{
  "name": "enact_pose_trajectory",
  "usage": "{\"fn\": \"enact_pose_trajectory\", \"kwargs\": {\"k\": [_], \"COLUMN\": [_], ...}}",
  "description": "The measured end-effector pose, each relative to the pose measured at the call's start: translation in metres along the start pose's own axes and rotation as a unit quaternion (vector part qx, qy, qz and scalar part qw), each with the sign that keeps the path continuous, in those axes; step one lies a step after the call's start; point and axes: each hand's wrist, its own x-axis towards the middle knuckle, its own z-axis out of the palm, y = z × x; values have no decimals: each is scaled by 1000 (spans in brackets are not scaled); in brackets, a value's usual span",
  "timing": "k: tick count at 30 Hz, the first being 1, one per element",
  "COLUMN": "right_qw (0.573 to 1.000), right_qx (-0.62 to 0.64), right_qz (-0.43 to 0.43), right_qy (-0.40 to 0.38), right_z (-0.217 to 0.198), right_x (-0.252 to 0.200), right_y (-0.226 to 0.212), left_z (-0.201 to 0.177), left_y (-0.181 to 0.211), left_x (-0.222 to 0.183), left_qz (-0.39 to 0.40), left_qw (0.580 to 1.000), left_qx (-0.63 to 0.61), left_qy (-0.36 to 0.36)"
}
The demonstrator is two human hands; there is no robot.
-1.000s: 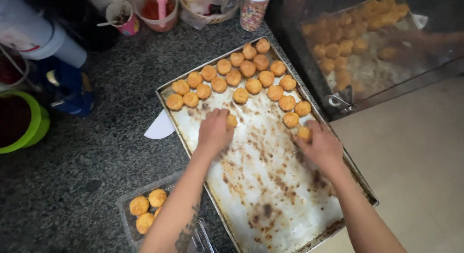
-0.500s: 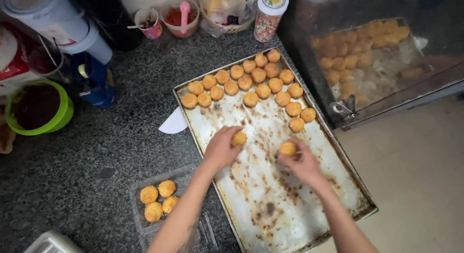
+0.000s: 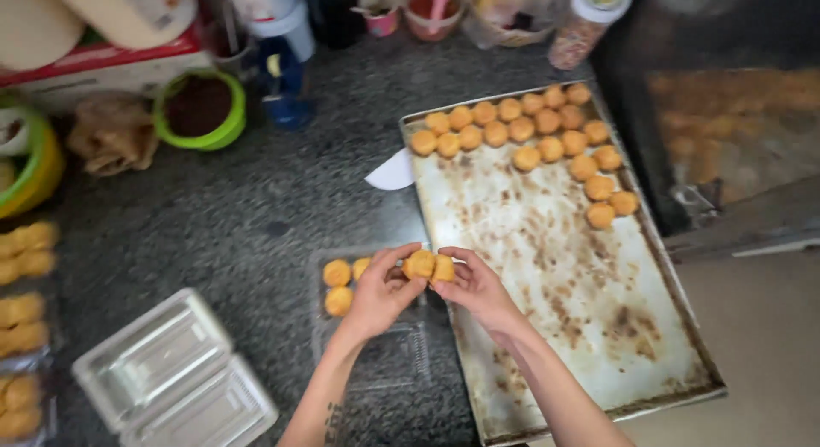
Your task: Packing small round pastries from a baking tray into clear plastic containers at a bakery workstation.
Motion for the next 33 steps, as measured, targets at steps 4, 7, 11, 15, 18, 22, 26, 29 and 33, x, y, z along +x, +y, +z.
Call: {"fn": "enact_pose_trajectory", "kwargs": {"k": [4, 7, 11, 15, 18, 22, 26, 29, 33], "right_qw": [999, 999, 999, 999, 998, 997, 978, 927, 816], "right_qx": [-23, -27, -33, -46, -48, -66, -209, -372, -566], "right_qz": [16, 27, 22, 26, 25, 31, -8, -48, -115], "right_qy": [-19, -14, -10, -3, 15, 32, 20, 10, -16], "right_z": [27, 37, 41, 44, 38, 46, 36, 39, 49], "right_x": [-2, -2, 3, 5, 12, 14, 31, 36, 39], "right_y": [-1, -1, 7, 9, 18, 1, -3, -17, -27], "left_z": [-18, -27, -35, -42, -43, -49, -57, -61, -62], "left_y": [21, 20, 16, 8, 9, 31, 59, 48, 14], "left_x": [-20, -24, -24, -22, -19, -9, 0, 11, 12], "left_qz": [1, -4, -4, -21, -29, -32, -11, 10, 61], "left_qw": [1000, 999, 999, 999, 999, 997, 964, 932, 902], "left_qx": [13, 14, 32, 33, 32, 68, 259, 355, 424], "left_qy": [20, 29, 22, 7, -7, -31, -54, -68, -54]}}
